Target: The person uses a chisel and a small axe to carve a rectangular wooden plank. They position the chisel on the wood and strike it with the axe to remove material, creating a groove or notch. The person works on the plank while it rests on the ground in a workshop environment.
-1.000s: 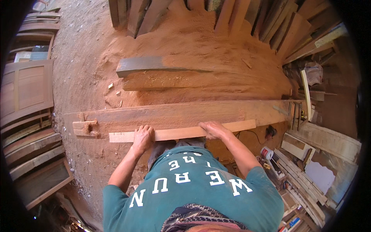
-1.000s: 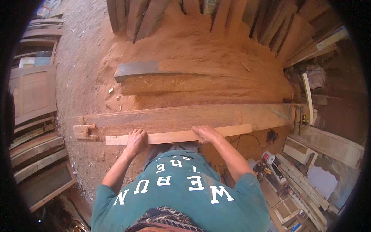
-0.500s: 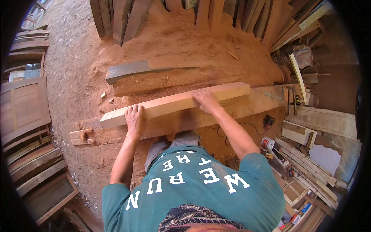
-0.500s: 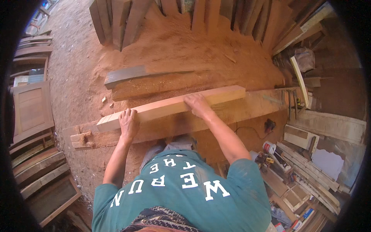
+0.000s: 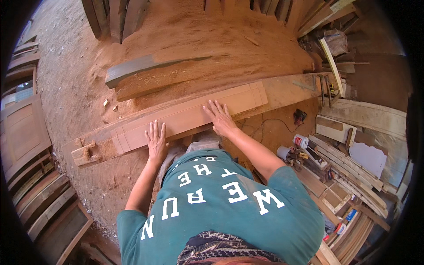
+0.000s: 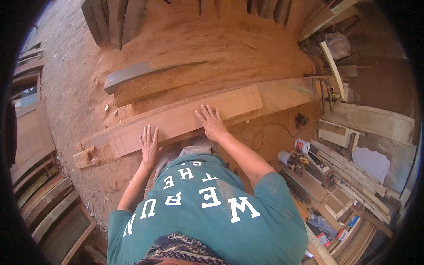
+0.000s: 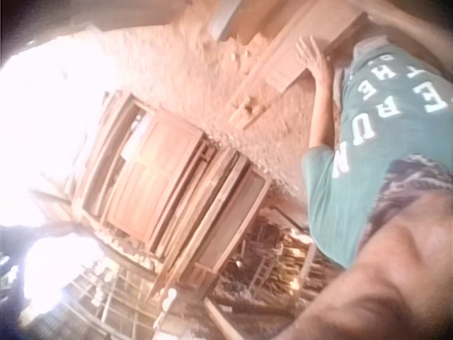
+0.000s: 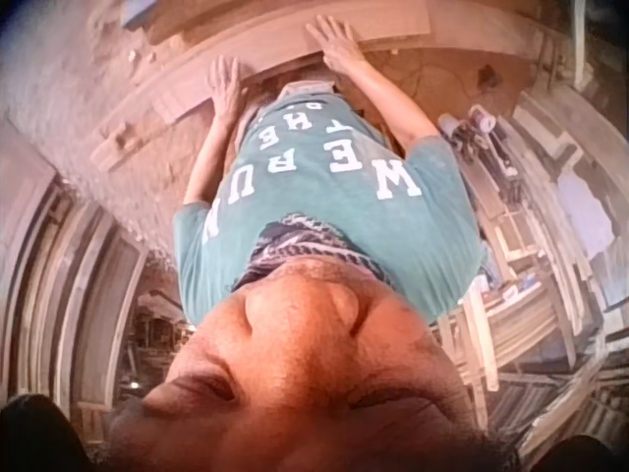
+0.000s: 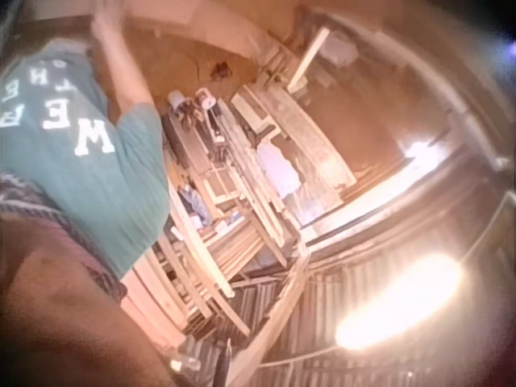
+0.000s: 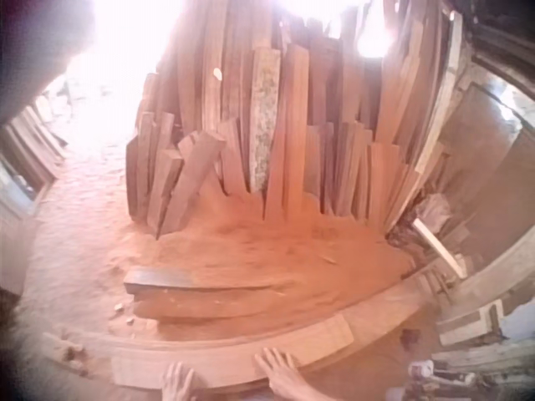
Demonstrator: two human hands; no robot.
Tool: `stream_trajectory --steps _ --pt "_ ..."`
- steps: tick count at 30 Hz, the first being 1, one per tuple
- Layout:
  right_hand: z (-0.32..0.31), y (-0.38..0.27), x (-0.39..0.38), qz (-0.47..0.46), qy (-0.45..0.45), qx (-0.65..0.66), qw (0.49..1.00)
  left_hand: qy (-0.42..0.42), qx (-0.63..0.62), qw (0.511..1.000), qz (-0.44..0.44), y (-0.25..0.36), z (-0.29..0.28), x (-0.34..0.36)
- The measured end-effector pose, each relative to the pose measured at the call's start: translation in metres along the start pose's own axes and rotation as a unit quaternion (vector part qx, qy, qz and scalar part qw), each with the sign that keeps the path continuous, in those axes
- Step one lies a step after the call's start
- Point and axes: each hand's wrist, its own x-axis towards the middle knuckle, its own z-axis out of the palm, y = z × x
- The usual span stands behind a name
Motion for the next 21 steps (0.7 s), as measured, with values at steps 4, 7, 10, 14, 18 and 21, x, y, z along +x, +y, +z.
stream_trajectory --steps 4,7,10,14,18,21 --pt "-0.016 0.010 0.016 0.010 -0.032 -0.079 0.996 -0.020 0.011 0.999 0.022 0.014 -0.009 0.036" --pt "-0.022 0.018 0.035 0.005 -0.040 -0.127 0.991 -0.016 0.050 0.998 0.030 0.009 -0.002 0.059" --pt "-0.001 0.020 0.051 -0.014 -0.026 -0.142 0.989 -0.027 0.082 0.995 0.058 -0.020 0.016 0.067" --pt "-0.009 0.009 0.039 -0.015 -0.056 -0.115 0.992 -0.010 0.098 0.993 0.069 -0.015 0.021 0.060" --pt "-0.005 -0.001 0.035 -0.045 -0.036 -0.139 0.989 0.011 0.042 0.997 0.060 -0.028 0.017 0.044" --pt "-0.013 -0.033 0.047 -0.041 -0.081 -0.151 0.984 -0.040 0.047 0.998 0.032 -0.040 -0.023 0.029"
